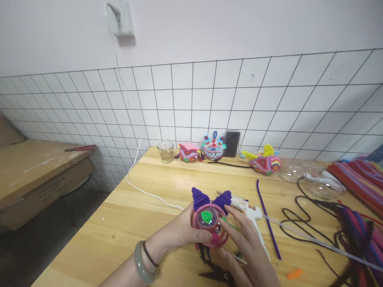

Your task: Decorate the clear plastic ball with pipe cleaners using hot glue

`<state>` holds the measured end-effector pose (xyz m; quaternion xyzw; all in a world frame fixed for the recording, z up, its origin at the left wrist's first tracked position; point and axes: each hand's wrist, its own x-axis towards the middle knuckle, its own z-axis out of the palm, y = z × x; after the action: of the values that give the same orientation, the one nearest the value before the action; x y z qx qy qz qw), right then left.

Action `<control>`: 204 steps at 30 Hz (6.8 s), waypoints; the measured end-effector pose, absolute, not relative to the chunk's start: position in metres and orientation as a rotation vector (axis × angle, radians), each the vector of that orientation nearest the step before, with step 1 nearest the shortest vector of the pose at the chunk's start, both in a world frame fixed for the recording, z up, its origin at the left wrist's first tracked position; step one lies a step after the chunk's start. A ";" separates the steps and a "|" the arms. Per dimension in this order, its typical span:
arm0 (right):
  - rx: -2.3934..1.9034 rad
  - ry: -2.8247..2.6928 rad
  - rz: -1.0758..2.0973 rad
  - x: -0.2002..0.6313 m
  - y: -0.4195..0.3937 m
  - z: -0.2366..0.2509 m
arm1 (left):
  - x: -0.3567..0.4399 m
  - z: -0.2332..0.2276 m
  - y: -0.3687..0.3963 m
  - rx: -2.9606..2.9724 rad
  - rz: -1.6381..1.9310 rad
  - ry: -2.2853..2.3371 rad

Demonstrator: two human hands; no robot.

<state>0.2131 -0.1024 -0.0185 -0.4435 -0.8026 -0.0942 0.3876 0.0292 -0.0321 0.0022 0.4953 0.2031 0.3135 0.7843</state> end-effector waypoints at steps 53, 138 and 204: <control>-1.018 -2.166 -0.306 0.209 -0.101 -0.006 | 0.036 0.011 -0.042 1.274 0.692 0.445; -1.159 -1.855 0.018 0.222 -0.099 -0.013 | 0.026 -0.006 -0.029 1.036 0.755 0.395; -1.088 -2.001 -0.039 0.223 -0.100 -0.017 | 0.028 -0.006 -0.030 1.029 0.717 0.396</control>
<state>0.2234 -0.1001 -0.0169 -0.4339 -0.7977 -0.0154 0.4186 0.0283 -0.0305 -0.0065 0.4784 0.1839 0.3333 0.7913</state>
